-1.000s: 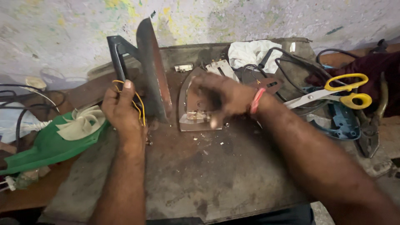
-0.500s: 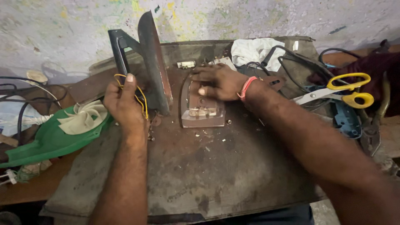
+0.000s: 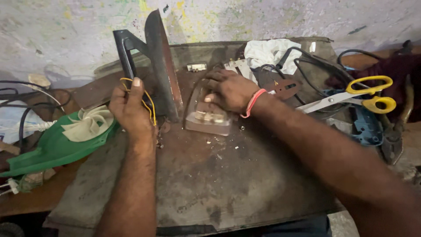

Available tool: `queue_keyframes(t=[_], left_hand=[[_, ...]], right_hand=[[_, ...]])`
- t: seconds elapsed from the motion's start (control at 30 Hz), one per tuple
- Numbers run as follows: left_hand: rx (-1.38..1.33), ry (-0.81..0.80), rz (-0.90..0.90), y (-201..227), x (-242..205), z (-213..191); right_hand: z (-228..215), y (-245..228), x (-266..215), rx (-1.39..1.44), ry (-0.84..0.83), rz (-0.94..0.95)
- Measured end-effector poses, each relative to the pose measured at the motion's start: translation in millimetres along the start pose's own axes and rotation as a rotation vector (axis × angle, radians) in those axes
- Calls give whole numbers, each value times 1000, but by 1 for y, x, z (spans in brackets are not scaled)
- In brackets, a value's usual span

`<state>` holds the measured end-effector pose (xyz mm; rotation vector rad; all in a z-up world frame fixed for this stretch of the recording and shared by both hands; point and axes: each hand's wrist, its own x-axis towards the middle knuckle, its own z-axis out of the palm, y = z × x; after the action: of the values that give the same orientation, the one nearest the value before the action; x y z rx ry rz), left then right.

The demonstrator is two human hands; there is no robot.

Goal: The person assembles a disassembled electric iron on a workbench. They place the metal soleplate into the plastic housing, insert small components, and connect the power cord wires to the internal terminals. The person then secures the components and reattaches the housing parts.

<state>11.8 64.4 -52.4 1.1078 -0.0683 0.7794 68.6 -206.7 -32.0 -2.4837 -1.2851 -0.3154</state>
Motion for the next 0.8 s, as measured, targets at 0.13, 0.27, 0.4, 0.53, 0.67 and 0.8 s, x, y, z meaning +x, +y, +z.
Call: queue_keyframes(t=[0.13,0.27,0.4,0.53,0.67,0.8], left_hand=[[-9,0,43,5,4,-4],[56,-26,36,11,8,-11],[35,-128,20,14,14,-18],[43,-217,-6,11,15,-21],[92,-312,-62,9,14,-21],[15,-388,-73,9,12,-19]], right_hand=[[-6,-20,0,-109,-7,156],[-9,-39,0,-211,5,284],[-13,-48,0,-227,-43,394],[-14,-52,0,-296,-24,409],[-14,-56,-3,-300,7,431],[-14,-55,-5,-206,122,305]])
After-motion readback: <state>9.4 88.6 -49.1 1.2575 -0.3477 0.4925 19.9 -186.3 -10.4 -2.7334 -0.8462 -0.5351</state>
